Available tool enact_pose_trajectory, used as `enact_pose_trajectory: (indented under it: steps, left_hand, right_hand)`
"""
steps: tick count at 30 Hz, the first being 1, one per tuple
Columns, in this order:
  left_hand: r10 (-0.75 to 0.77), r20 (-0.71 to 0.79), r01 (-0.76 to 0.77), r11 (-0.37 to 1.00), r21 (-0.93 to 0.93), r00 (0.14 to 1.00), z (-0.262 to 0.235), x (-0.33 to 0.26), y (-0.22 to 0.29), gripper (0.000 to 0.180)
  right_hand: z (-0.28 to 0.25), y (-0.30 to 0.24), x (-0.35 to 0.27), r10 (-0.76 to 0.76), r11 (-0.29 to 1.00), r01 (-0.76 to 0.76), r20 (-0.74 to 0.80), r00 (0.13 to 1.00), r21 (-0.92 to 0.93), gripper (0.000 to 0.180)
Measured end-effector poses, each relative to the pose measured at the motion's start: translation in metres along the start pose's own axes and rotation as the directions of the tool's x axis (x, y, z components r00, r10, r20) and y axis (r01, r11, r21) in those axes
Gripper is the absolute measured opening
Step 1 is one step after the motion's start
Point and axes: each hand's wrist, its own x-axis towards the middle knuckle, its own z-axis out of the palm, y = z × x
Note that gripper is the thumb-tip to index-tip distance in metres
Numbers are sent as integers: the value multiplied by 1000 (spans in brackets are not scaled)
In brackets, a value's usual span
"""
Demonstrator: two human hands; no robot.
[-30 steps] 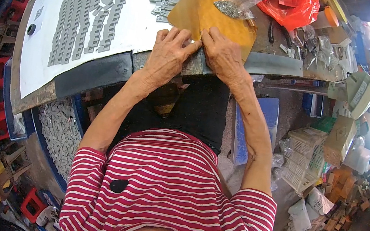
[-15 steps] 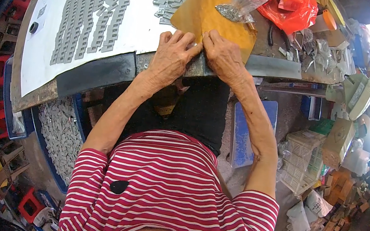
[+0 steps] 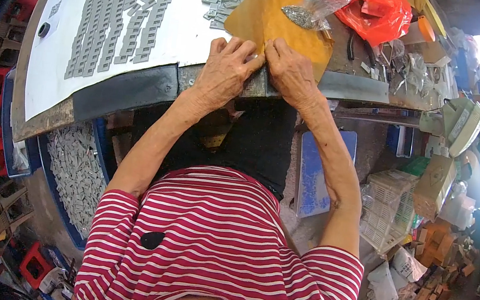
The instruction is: Inspecting and sorting small grey hardware components at a workbench.
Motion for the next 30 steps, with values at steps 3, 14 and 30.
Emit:
enact_pose_trajectory:
  steps: [3,14,30]
  left_hand:
    - [1,-4,-1,1000,5,1000,0,1,1,33]
    - [10,-36,-9,1000,11,999,3,-1,-1,22]
    - [7,-34,-7,1000,-8,999,2,-2,-2,24]
  right_hand:
    - [2,1,3,27,1000,-27,25,999,-9,30]
    - [-1,-1,5,-38,996,38,0,999,-76,22]
    - [-2,-3,7,-55,986,52,-15,998,-159,33]
